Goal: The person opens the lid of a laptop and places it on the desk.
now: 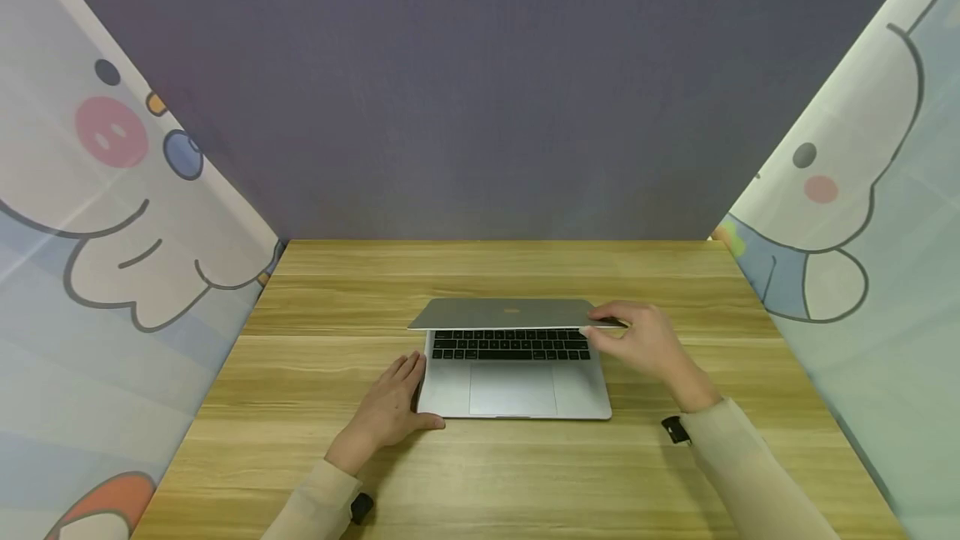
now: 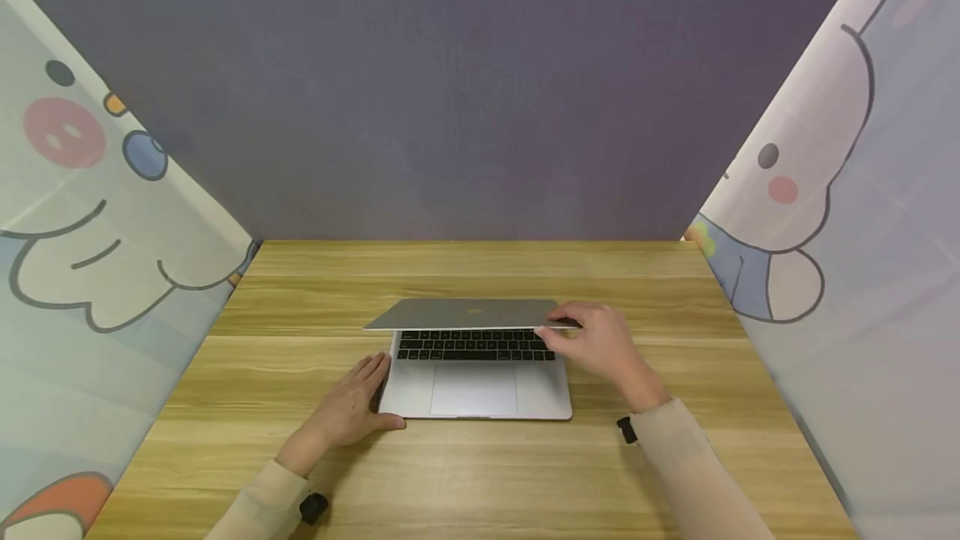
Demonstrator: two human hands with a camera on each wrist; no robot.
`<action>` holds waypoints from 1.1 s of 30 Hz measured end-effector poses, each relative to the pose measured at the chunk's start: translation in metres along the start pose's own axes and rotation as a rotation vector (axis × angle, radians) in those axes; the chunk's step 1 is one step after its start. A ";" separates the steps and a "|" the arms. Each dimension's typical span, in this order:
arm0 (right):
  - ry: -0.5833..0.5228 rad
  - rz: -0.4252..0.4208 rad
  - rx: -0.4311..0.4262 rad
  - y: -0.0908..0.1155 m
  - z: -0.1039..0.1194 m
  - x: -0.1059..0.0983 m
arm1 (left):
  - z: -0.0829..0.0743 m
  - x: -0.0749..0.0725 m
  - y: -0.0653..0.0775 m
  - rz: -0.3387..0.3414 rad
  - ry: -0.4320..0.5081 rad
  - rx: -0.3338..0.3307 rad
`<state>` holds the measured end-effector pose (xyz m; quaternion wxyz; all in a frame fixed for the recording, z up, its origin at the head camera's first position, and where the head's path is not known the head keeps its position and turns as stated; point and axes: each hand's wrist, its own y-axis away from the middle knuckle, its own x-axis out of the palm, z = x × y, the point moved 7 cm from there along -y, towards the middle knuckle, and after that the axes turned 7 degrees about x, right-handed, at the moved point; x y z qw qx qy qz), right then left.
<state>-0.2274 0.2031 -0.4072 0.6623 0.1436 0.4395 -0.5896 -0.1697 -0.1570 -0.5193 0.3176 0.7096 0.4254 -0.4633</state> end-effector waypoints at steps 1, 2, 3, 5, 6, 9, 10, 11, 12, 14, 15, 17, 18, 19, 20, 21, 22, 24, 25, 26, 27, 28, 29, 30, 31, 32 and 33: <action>0.000 0.000 0.008 0.000 0.000 0.000 | 0.000 0.000 0.000 -0.001 -0.004 0.002; -0.003 0.002 0.015 0.000 -0.001 0.000 | 0.000 0.001 0.000 -0.003 -0.006 0.004; -0.004 0.000 0.019 0.000 -0.001 0.000 | 0.000 0.001 -0.001 -0.001 -0.008 0.001; -0.005 -0.004 0.021 0.000 -0.001 0.000 | 0.001 0.002 -0.001 -0.001 -0.012 -0.001; -0.004 -0.009 0.018 -0.001 -0.001 0.000 | 0.001 0.002 -0.001 -0.002 -0.012 -0.002; -0.005 -0.026 0.016 -0.003 -0.001 0.000 | 0.001 0.002 -0.001 -0.009 -0.010 -0.003; -0.006 -0.034 0.012 -0.005 -0.001 0.000 | 0.001 0.001 -0.001 -0.010 -0.011 -0.002; -0.008 -0.040 0.015 -0.006 -0.001 -0.001 | 0.000 0.001 -0.002 -0.012 -0.012 -0.002; -0.009 -0.046 0.016 -0.007 -0.001 -0.001 | 0.000 0.001 -0.002 -0.014 -0.012 -0.002; -0.011 -0.053 0.022 -0.011 -0.001 -0.002 | 0.000 0.001 -0.002 -0.018 -0.012 -0.001; -0.012 -0.057 0.025 -0.012 -0.002 -0.002 | 0.000 0.001 -0.002 -0.019 -0.012 0.000; -0.010 -0.056 0.043 -0.015 -0.002 -0.003 | 0.000 0.001 -0.002 -0.021 -0.010 0.001; -0.009 -0.056 0.049 -0.017 -0.003 -0.003 | 0.000 0.001 -0.001 -0.021 -0.009 0.001; -0.011 -0.055 0.056 -0.018 -0.003 -0.004 | 0.000 0.001 -0.001 -0.021 -0.007 0.000; -0.015 -0.054 0.068 -0.019 -0.004 -0.004 | 0.000 0.001 -0.001 -0.022 -0.006 0.001; -0.021 -0.053 0.079 -0.021 -0.004 -0.005 | 0.000 0.001 -0.001 -0.022 -0.006 0.000; -0.025 -0.051 0.089 -0.022 -0.004 -0.005 | 0.000 0.002 -0.001 -0.023 -0.006 -0.001; -0.035 -0.052 0.103 -0.025 -0.005 -0.006 | 0.001 0.001 -0.002 -0.024 -0.007 -0.002; -0.036 -0.053 0.107 -0.026 -0.005 -0.006 | 0.001 0.001 -0.002 -0.022 -0.009 -0.003; -0.036 -0.054 0.110 -0.028 -0.005 -0.007 | 0.001 0.001 -0.002 -0.024 -0.010 -0.002; -0.034 -0.055 0.111 -0.030 -0.005 -0.007 | 0.001 0.001 -0.002 -0.023 -0.011 -0.004; -0.032 -0.053 0.114 -0.032 -0.006 -0.008 | 0.000 0.000 -0.002 -0.021 -0.012 -0.005; -0.030 -0.049 0.121 -0.033 -0.006 -0.008 | 0.000 0.000 -0.002 -0.021 -0.010 -0.004; -0.024 -0.043 0.124 -0.035 -0.006 -0.008 | 0.000 0.000 -0.003 -0.021 -0.009 -0.004; -0.025 -0.034 0.133 -0.036 -0.007 -0.008 | 0.000 0.000 -0.003 -0.020 -0.008 -0.004; -0.027 -0.024 0.145 -0.038 -0.008 -0.008 | 0.000 0.000 -0.003 -0.021 -0.006 -0.004; -0.030 -0.013 0.157 -0.039 -0.009 -0.008 | -0.001 -0.001 -0.003 -0.019 -0.006 -0.007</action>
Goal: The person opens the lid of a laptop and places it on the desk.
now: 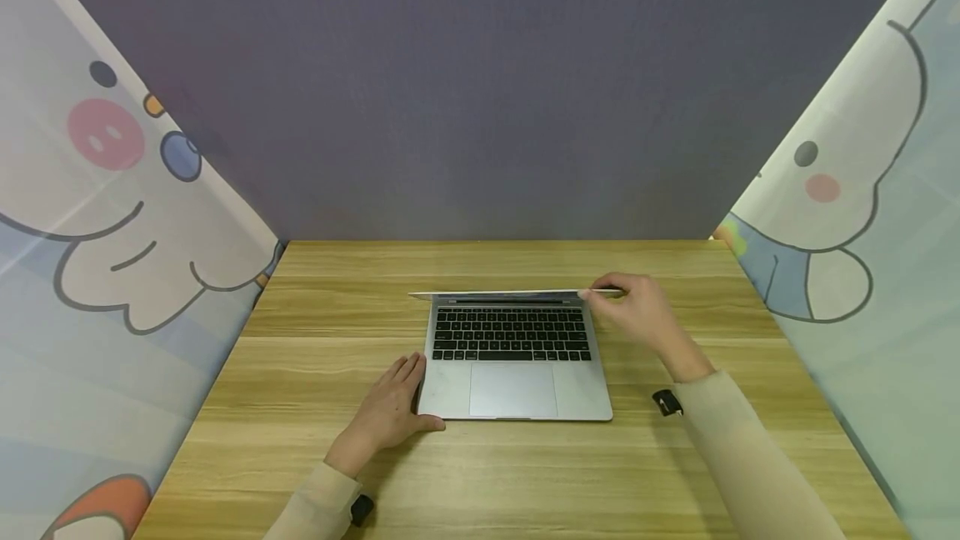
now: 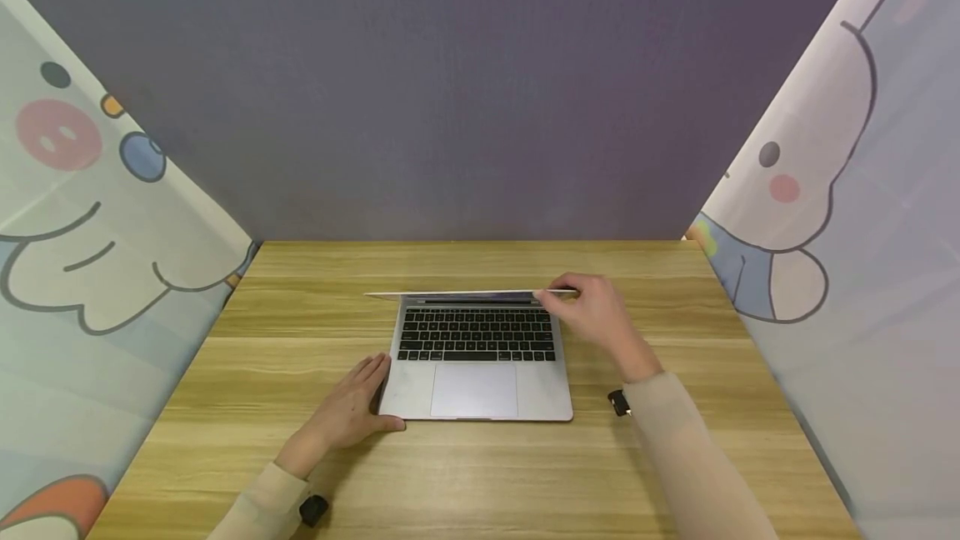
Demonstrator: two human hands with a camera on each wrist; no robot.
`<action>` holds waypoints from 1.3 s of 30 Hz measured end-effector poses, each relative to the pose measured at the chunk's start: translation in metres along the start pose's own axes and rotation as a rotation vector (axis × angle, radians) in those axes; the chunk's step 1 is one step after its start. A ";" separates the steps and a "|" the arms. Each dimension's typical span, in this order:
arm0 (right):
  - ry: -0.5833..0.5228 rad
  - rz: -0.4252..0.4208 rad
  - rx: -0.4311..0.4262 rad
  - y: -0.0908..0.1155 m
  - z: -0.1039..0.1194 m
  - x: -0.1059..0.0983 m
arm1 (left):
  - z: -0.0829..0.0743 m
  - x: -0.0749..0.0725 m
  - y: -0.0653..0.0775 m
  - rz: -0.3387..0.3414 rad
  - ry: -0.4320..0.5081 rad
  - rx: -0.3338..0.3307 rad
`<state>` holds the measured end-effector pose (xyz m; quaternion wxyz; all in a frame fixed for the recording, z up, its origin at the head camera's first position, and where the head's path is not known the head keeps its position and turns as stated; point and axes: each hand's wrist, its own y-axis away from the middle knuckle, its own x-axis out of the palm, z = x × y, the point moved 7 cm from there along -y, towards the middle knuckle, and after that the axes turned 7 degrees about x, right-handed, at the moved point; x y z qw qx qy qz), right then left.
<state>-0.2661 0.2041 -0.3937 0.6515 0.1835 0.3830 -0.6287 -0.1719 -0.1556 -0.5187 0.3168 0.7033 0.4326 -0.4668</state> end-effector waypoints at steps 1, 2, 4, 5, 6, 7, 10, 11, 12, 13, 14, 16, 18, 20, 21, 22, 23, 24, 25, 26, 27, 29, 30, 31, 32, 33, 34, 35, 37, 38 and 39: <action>-0.002 0.012 0.012 -0.001 0.000 0.000 | 0.000 0.000 0.000 -0.001 0.002 -0.001; -0.003 0.020 0.023 -0.003 -0.001 0.000 | 0.000 0.000 0.000 -0.005 0.003 0.000; -0.012 0.031 0.036 -0.006 -0.001 -0.001 | 0.000 0.000 0.001 -0.004 0.003 -0.004; -0.018 0.036 0.040 -0.007 -0.001 -0.001 | 0.000 0.000 0.001 -0.003 0.001 -0.004; -0.023 0.037 0.043 -0.009 -0.001 -0.002 | 0.000 0.000 0.001 -0.003 0.001 -0.003; -0.029 0.038 0.047 -0.010 -0.001 -0.002 | 0.001 0.000 0.001 -0.003 0.000 -0.003; -0.044 0.047 0.065 -0.013 -0.002 -0.003 | 0.000 0.001 0.001 0.001 -0.001 -0.004; -0.052 0.047 0.070 -0.014 -0.003 -0.003 | 0.000 0.001 0.001 0.001 -0.001 -0.005; -0.059 0.041 0.076 -0.015 -0.003 -0.003 | 0.000 0.001 0.001 0.000 -0.001 -0.005; -0.068 0.040 0.082 -0.016 -0.003 -0.004 | 0.000 0.001 0.001 -0.001 -0.003 -0.006; -0.078 0.037 0.087 -0.016 -0.004 -0.004 | 0.000 0.001 0.001 0.000 -0.003 -0.006; -0.101 0.022 0.091 -0.017 -0.005 -0.004 | -0.001 0.001 0.002 0.000 -0.006 -0.006; -0.123 0.010 0.097 -0.017 -0.006 -0.004 | -0.001 0.000 0.002 -0.002 -0.008 -0.004; -0.139 0.005 0.105 -0.018 -0.007 -0.004 | -0.002 -0.001 0.001 -0.006 -0.008 -0.001; -0.144 0.000 0.107 -0.018 -0.008 -0.004 | -0.002 -0.001 0.002 -0.007 -0.010 -0.001; -0.149 -0.003 0.112 -0.019 -0.008 -0.004 | -0.003 -0.002 0.002 -0.006 -0.011 -0.001; -0.149 -0.004 0.119 -0.020 -0.009 -0.003 | -0.003 -0.001 0.002 -0.007 -0.012 -0.002; -0.152 -0.007 0.124 -0.020 -0.009 -0.003 | -0.002 -0.001 0.002 -0.006 -0.013 -0.003; -0.154 -0.008 0.132 -0.021 -0.010 -0.003 | -0.003 -0.001 0.001 -0.008 -0.010 -0.001; -0.154 -0.008 0.141 -0.022 -0.010 -0.003 | -0.003 0.000 0.001 -0.005 -0.011 -0.004; -0.158 -0.005 0.152 -0.023 -0.011 -0.003 | -0.003 0.000 0.001 -0.004 -0.008 -0.005; -0.166 -0.004 0.167 -0.025 -0.012 -0.003 | -0.002 0.001 0.001 -0.005 -0.003 -0.007; -0.172 -0.005 0.172 -0.026 -0.012 -0.003 | -0.002 0.002 0.001 -0.005 -0.002 -0.008; -0.175 -0.006 0.174 -0.028 -0.012 -0.004 | -0.002 0.002 0.001 -0.005 -0.003 -0.008; -0.175 -0.009 0.171 -0.030 -0.012 -0.004 | -0.001 0.002 0.001 -0.005 -0.005 -0.007; -0.176 -0.013 0.167 -0.031 -0.011 -0.005 | -0.001 0.002 0.001 -0.009 -0.004 -0.002; -0.175 -0.017 0.162 -0.033 -0.011 -0.005 | -0.001 0.002 0.001 -0.013 -0.007 0.002; -0.173 -0.021 0.160 -0.034 -0.010 -0.005 | -0.002 0.002 0.001 -0.012 -0.011 0.003; -0.173 -0.020 0.158 -0.037 -0.009 -0.006 | -0.001 0.002 0.001 -0.014 -0.016 0.007; -0.176 -0.019 0.162 -0.038 -0.009 -0.005 | -0.001 0.002 0.001 -0.015 -0.015 0.007; -0.183 -0.018 0.171 -0.038 -0.009 -0.006 | -0.001 0.002 0.001 -0.014 -0.017 0.005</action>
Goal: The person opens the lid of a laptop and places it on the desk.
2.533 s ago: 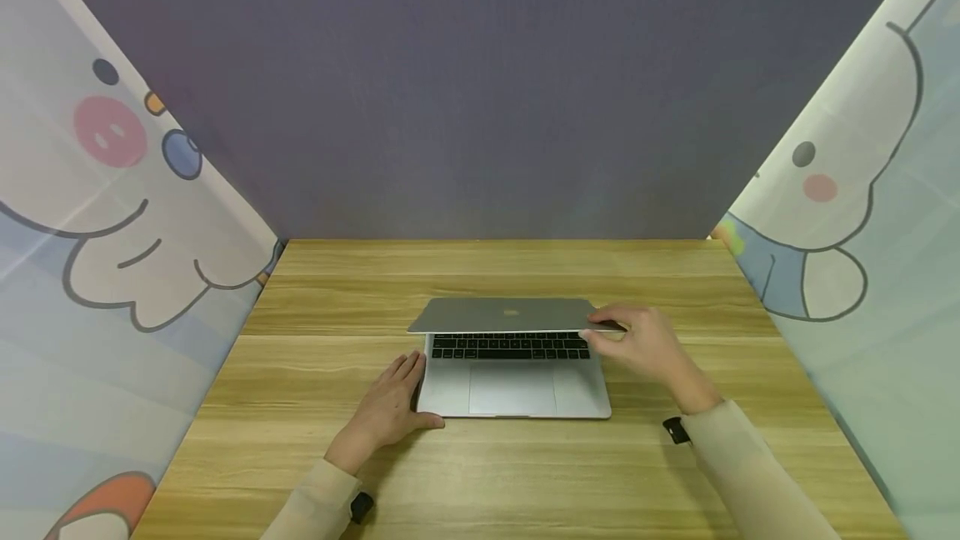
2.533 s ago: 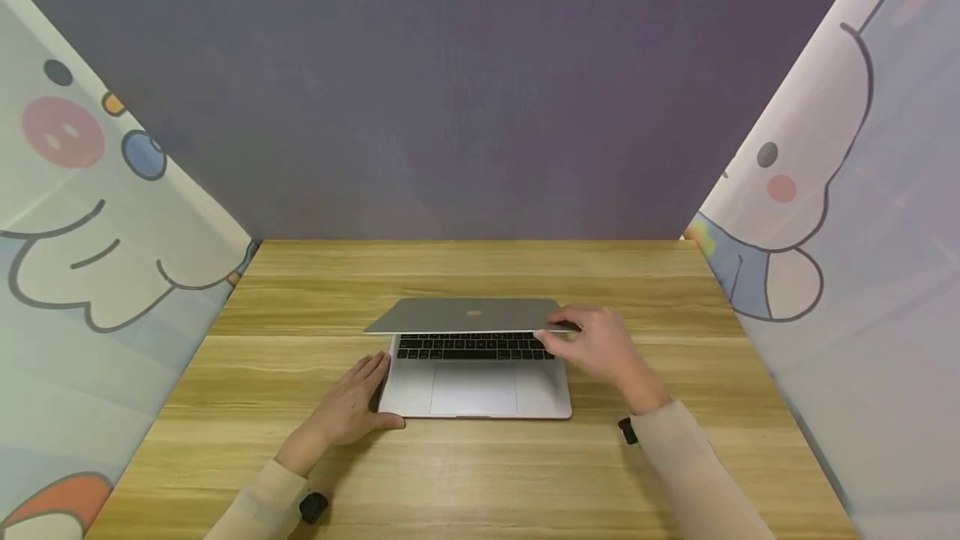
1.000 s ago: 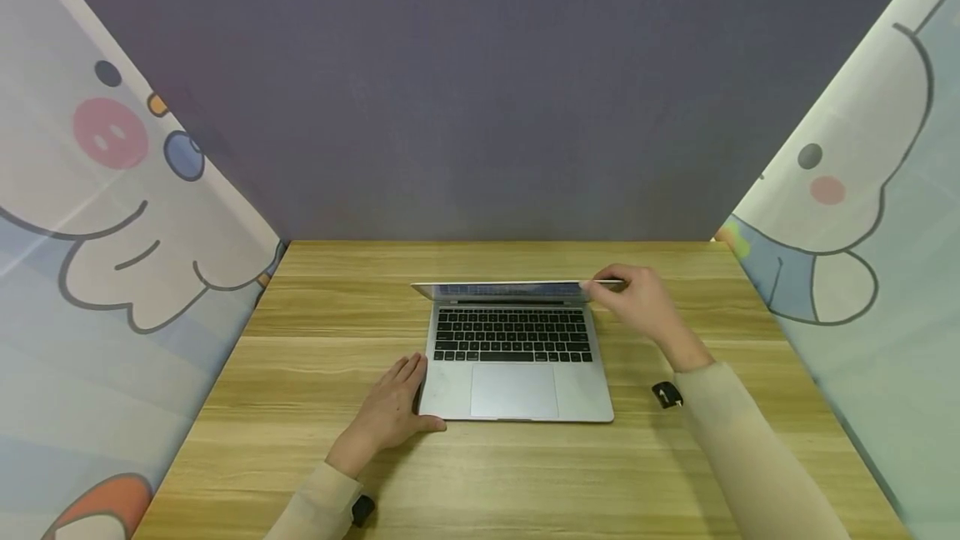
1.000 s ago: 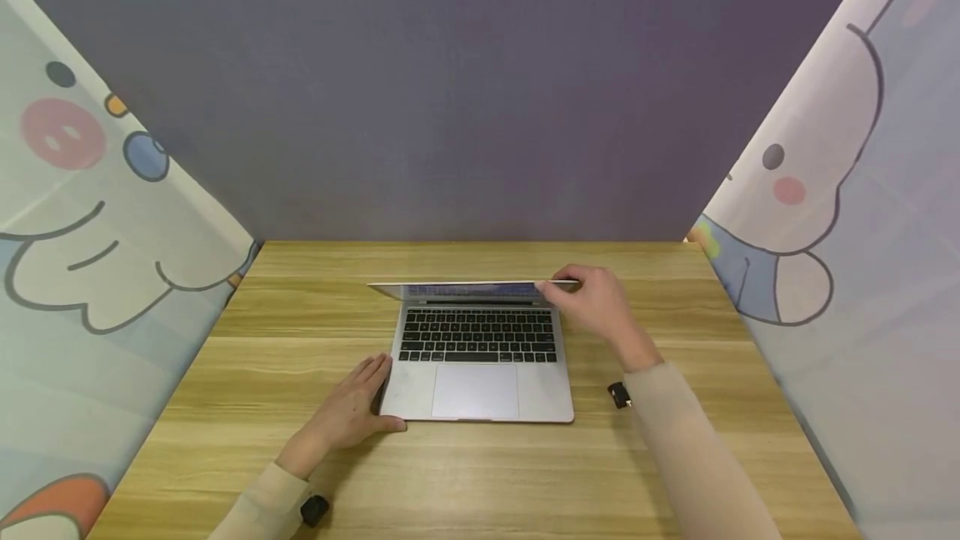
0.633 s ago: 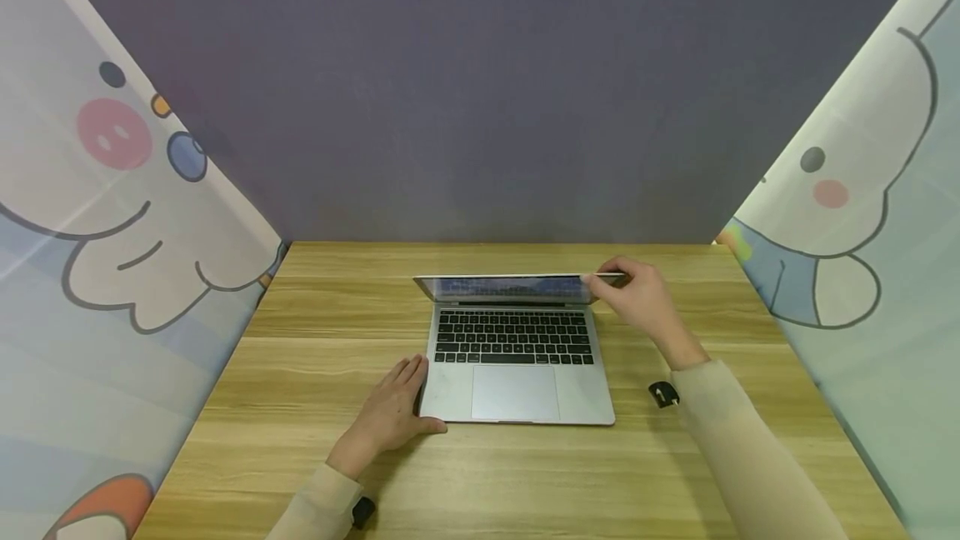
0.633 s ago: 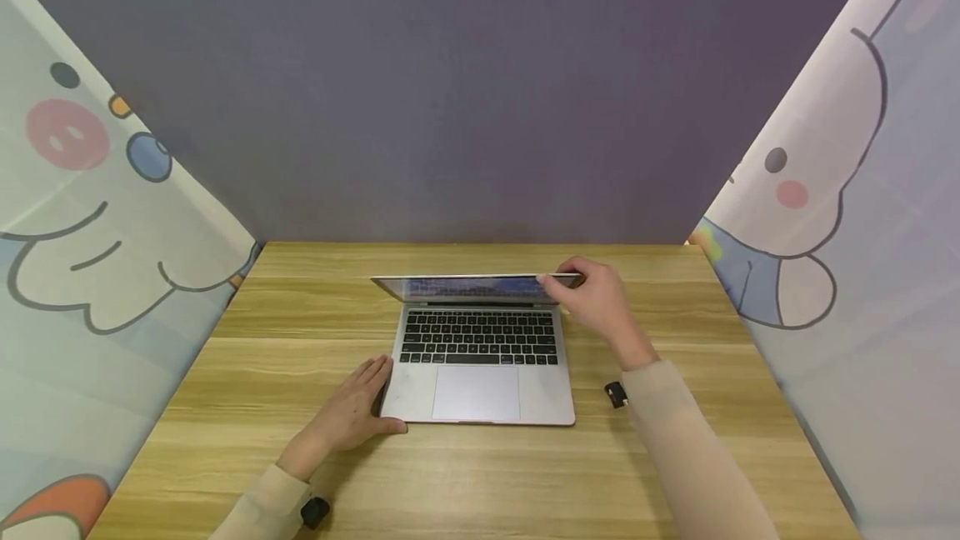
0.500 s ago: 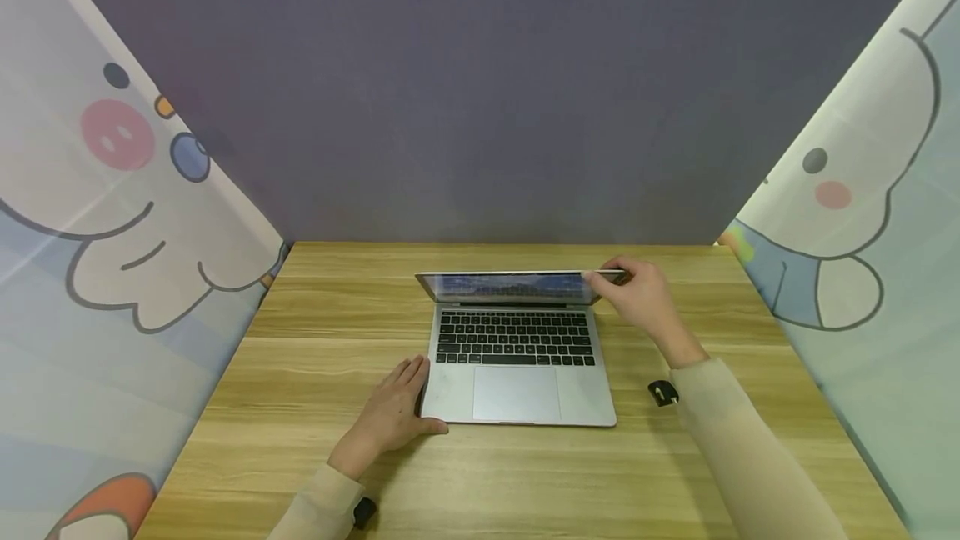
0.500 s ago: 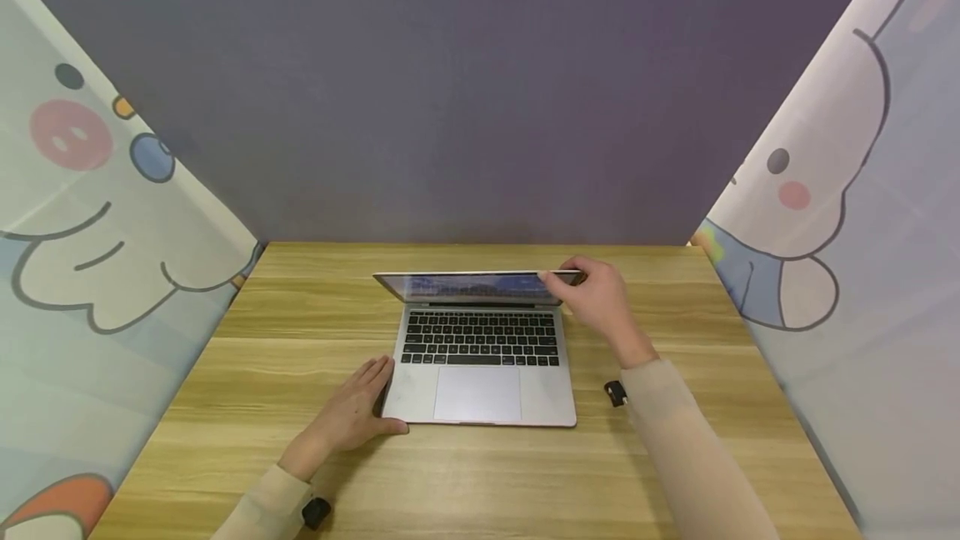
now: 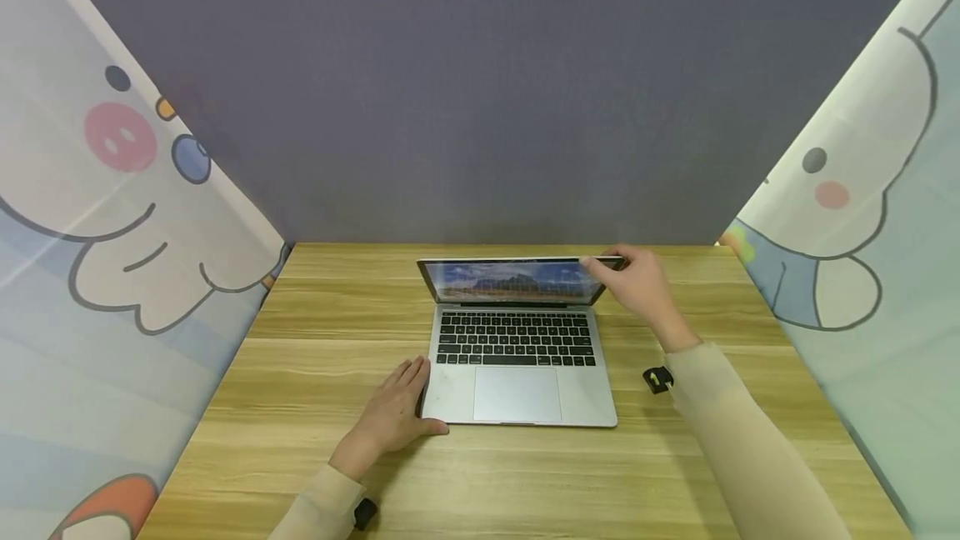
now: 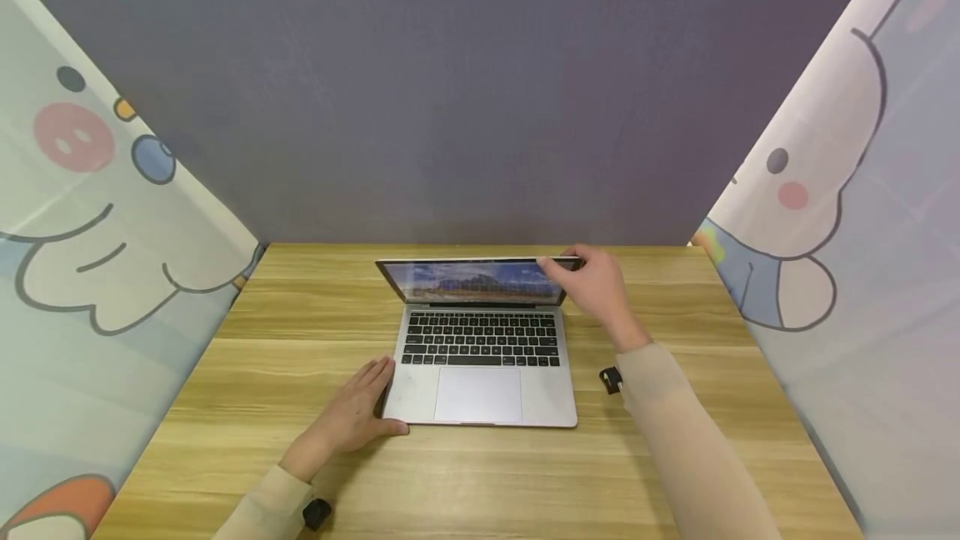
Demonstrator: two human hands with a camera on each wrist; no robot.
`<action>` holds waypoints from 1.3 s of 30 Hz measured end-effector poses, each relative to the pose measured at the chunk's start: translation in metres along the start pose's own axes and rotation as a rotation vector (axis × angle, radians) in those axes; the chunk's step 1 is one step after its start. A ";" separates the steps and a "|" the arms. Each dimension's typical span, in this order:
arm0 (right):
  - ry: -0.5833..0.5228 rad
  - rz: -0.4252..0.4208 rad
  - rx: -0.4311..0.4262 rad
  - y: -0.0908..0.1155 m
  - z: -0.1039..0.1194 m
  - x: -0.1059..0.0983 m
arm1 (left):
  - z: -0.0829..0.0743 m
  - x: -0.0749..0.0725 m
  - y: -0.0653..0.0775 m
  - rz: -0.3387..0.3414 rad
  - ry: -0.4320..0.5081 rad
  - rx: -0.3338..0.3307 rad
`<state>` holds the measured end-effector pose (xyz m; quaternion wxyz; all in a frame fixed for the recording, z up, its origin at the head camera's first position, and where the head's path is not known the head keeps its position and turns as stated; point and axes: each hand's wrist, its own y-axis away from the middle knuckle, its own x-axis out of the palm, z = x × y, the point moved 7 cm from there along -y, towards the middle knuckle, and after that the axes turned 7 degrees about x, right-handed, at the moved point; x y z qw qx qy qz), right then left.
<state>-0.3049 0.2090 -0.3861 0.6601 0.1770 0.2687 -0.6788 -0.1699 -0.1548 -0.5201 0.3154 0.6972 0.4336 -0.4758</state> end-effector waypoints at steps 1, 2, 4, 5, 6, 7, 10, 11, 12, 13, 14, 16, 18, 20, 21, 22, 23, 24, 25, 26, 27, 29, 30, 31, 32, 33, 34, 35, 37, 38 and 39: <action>-0.001 0.001 0.003 -0.001 0.000 0.000 | 0.000 0.000 0.000 0.002 -0.002 -0.003; -0.007 0.003 0.007 -0.002 0.000 0.000 | 0.000 0.000 0.000 0.001 0.001 -0.001; -0.009 0.002 0.012 -0.004 0.001 0.000 | 0.000 0.001 0.000 -0.004 0.007 0.003; -0.011 0.000 0.011 -0.006 0.001 0.000 | 0.000 0.000 0.000 -0.004 0.008 0.004; -0.008 -0.002 0.009 -0.007 0.001 0.000 | 0.000 0.001 0.000 -0.004 0.008 0.005; -0.004 -0.004 0.003 -0.009 0.001 0.000 | 0.000 0.000 0.000 -0.004 0.007 0.006; -0.002 -0.008 0.004 -0.013 0.000 -0.001 | 0.000 0.000 0.000 -0.002 0.005 0.004; -0.002 -0.007 0.006 -0.014 0.000 -0.001 | 0.000 0.000 0.000 -0.003 0.005 0.004; 0.001 -0.008 0.008 -0.016 0.000 -0.001 | 0.000 0.000 0.000 -0.004 0.004 0.004; 0.001 -0.008 0.008 -0.017 0.000 -0.001 | -0.001 -0.001 0.000 -0.006 0.004 0.004; 0.004 -0.008 0.010 -0.018 0.000 -0.001 | -0.001 -0.001 0.000 -0.006 0.005 0.004; 0.012 -0.014 0.007 -0.020 0.000 -0.001 | -0.001 -0.001 0.000 -0.002 0.000 0.000; 0.019 -0.018 0.003 -0.022 0.000 -0.001 | -0.001 -0.001 0.000 -0.006 -0.001 0.002; 0.020 -0.021 0.001 -0.024 0.000 -0.002 | -0.001 -0.001 0.000 -0.006 0.002 0.001; 0.019 -0.022 0.000 -0.024 0.000 -0.002 | -0.001 -0.001 0.000 -0.003 0.002 -0.001; 0.018 -0.022 0.002 -0.025 0.000 -0.002 | -0.001 -0.001 0.000 -0.001 0.004 -0.004; 0.018 -0.021 0.004 -0.025 0.000 -0.002 | -0.001 0.000 0.000 0.000 0.007 -0.006; 0.019 -0.021 0.007 -0.026 0.000 -0.002 | -0.001 0.000 0.000 0.000 0.009 -0.009; 0.020 -0.021 0.011 -0.026 0.000 -0.002 | -0.001 0.000 0.000 0.003 0.008 -0.013; 0.022 -0.021 0.017 -0.027 0.000 -0.002 | 0.000 0.000 0.000 0.007 0.007 -0.018; 0.025 -0.021 0.022 -0.027 0.000 -0.002 | 0.000 0.000 0.000 0.005 0.006 -0.018; 0.032 -0.025 0.029 -0.028 0.000 -0.001 | 0.000 0.000 -0.001 0.002 0.005 -0.019; 0.034 -0.028 0.031 -0.028 0.000 -0.001 | 0.001 0.000 -0.001 0.000 0.004 -0.019; 0.037 -0.029 0.032 -0.029 -0.001 -0.001 | 0.001 0.001 -0.001 0.001 0.002 -0.019; 0.037 -0.031 0.031 -0.029 0.000 -0.001 | 0.001 0.001 -0.001 0.002 0.000 -0.018; 0.035 -0.034 0.029 -0.029 -0.001 -0.001 | 0.001 0.001 -0.001 0.000 -0.001 -0.017; 0.032 -0.037 0.024 -0.029 -0.001 -0.002 | 0.001 0.001 -0.001 0.001 -0.001 -0.018; 0.029 -0.038 0.020 -0.029 -0.001 -0.002 | 0.001 0.001 -0.001 0.000 -0.001 -0.018; 0.025 -0.036 0.020 -0.028 -0.002 -0.001 | 0.001 0.001 -0.001 0.000 -0.003 -0.018; 0.023 -0.035 0.022 -0.028 -0.002 -0.001 | 0.001 0.001 -0.001 -0.002 -0.003 -0.018; 0.022 -0.033 0.023 -0.028 -0.002 -0.001 | 0.002 0.001 -0.001 -0.004 -0.001 -0.019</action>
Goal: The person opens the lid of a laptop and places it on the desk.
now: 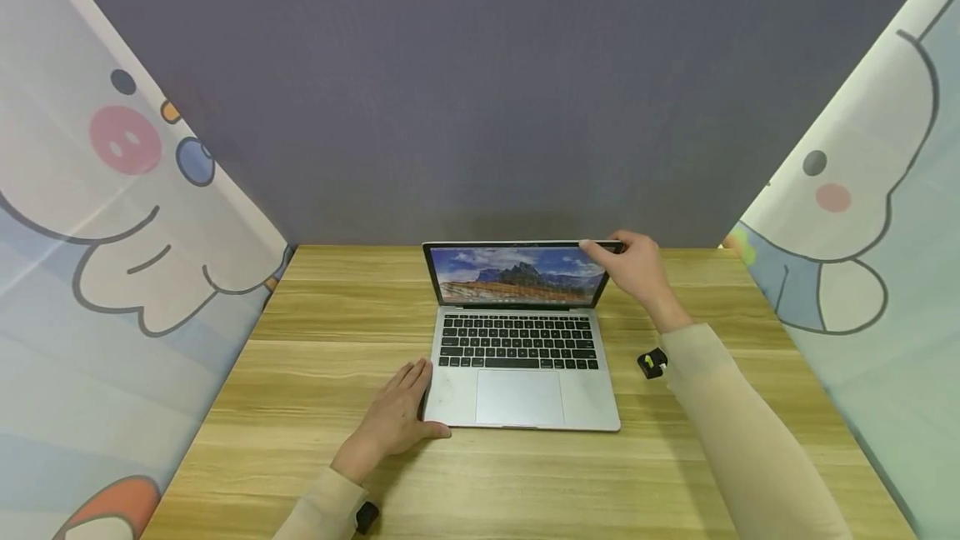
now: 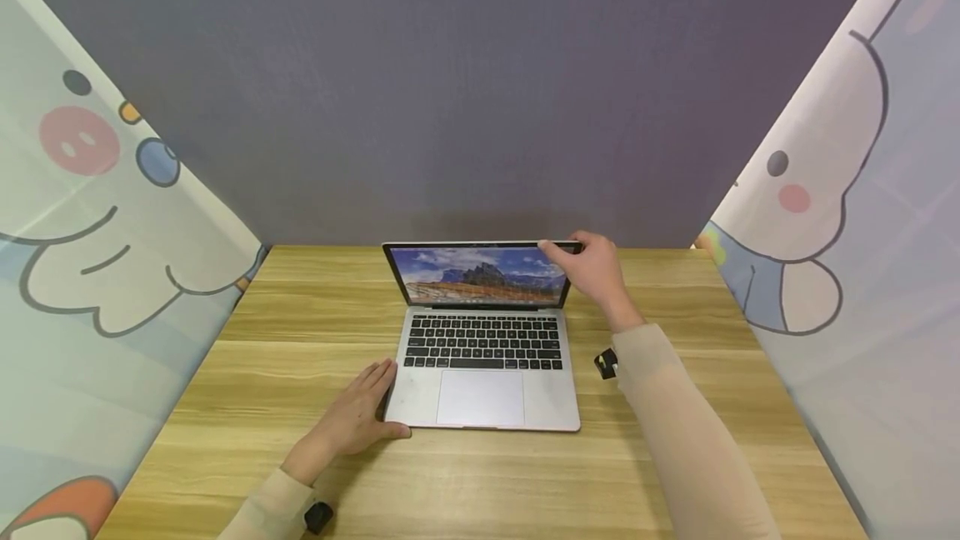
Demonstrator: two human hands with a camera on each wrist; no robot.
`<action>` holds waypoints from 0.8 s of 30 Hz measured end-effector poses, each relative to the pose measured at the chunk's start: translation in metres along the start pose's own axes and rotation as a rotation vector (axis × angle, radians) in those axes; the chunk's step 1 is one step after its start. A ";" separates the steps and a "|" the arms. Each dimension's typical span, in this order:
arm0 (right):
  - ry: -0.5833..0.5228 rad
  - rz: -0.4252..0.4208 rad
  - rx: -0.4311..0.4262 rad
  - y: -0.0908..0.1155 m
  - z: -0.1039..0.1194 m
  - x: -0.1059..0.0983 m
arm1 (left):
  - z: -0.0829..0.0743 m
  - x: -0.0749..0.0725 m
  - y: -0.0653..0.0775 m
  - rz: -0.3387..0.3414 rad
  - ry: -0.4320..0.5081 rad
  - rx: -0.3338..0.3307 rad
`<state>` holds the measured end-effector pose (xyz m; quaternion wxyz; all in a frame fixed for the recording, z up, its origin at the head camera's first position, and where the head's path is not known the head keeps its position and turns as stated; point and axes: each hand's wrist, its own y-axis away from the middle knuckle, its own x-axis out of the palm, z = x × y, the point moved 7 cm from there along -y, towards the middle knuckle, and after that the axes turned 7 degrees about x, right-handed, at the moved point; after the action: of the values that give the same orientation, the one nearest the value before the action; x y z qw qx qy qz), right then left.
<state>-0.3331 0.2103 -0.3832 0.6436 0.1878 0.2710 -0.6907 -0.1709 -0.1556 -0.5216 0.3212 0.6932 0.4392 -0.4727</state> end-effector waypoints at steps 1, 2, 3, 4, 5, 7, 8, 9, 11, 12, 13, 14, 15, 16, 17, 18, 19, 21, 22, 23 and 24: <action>0.002 0.003 0.001 0.000 0.000 0.000 | 0.000 0.000 0.000 0.000 0.000 0.001; 0.003 0.006 0.005 0.000 0.001 0.000 | 0.000 0.000 -0.001 0.000 -0.002 0.003; 0.004 0.008 0.008 0.000 0.001 -0.001 | 0.000 0.000 -0.001 0.001 -0.003 0.004; 0.004 0.009 0.008 0.000 0.001 -0.001 | -0.001 0.000 -0.001 0.004 -0.005 0.007; 0.004 0.006 0.004 0.000 0.002 -0.001 | -0.001 -0.001 -0.002 0.010 -0.008 0.008; 0.003 0.002 0.000 0.000 0.002 -0.002 | -0.001 -0.001 -0.003 0.022 -0.004 0.008; 0.001 -0.001 0.002 0.000 0.001 -0.002 | -0.002 -0.002 -0.003 0.028 0.000 0.006; 0.003 -0.001 0.003 0.001 0.001 -0.002 | -0.002 -0.002 -0.003 0.037 0.005 0.003; 0.012 0.009 0.010 0.002 0.000 -0.001 | -0.001 -0.003 -0.002 0.052 0.021 -0.006; 0.014 0.016 0.015 0.002 0.000 0.000 | -0.001 -0.003 -0.001 0.059 0.030 -0.011; 0.017 0.025 0.020 0.003 -0.001 0.001 | -0.001 -0.003 -0.001 0.067 0.034 -0.016; 0.017 0.032 0.024 0.004 -0.001 0.002 | -0.001 -0.003 0.000 0.070 0.038 -0.020; 0.015 0.037 0.023 0.004 -0.001 0.002 | -0.001 -0.003 0.000 0.074 0.037 -0.023; 0.010 0.039 0.020 0.004 0.000 0.002 | -0.002 -0.004 0.000 0.069 0.039 -0.024; 0.005 0.038 0.018 0.003 0.000 0.002 | -0.002 -0.004 -0.001 0.066 0.034 -0.024; -0.002 0.031 0.013 0.003 0.001 0.001 | -0.003 -0.005 -0.002 0.057 0.031 -0.022; -0.006 0.027 0.006 0.003 0.002 0.001 | -0.003 -0.005 -0.003 0.051 0.026 -0.022; -0.013 0.018 -0.008 0.003 0.002 0.000 | -0.004 -0.004 -0.003 0.038 0.008 -0.020; -0.014 0.016 -0.014 0.002 0.003 0.000 | -0.004 -0.004 -0.004 0.032 0.003 -0.018; -0.014 0.016 -0.019 0.002 0.003 0.000 | -0.004 -0.004 -0.004 0.033 -0.010 -0.019; -0.013 0.017 -0.024 0.002 0.003 0.001 | -0.005 -0.003 -0.004 0.033 -0.018 -0.019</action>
<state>-0.3307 0.2080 -0.3817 0.6535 0.1778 0.2732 -0.6831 -0.1732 -0.1507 -0.5169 0.3393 0.6931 0.4292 -0.4694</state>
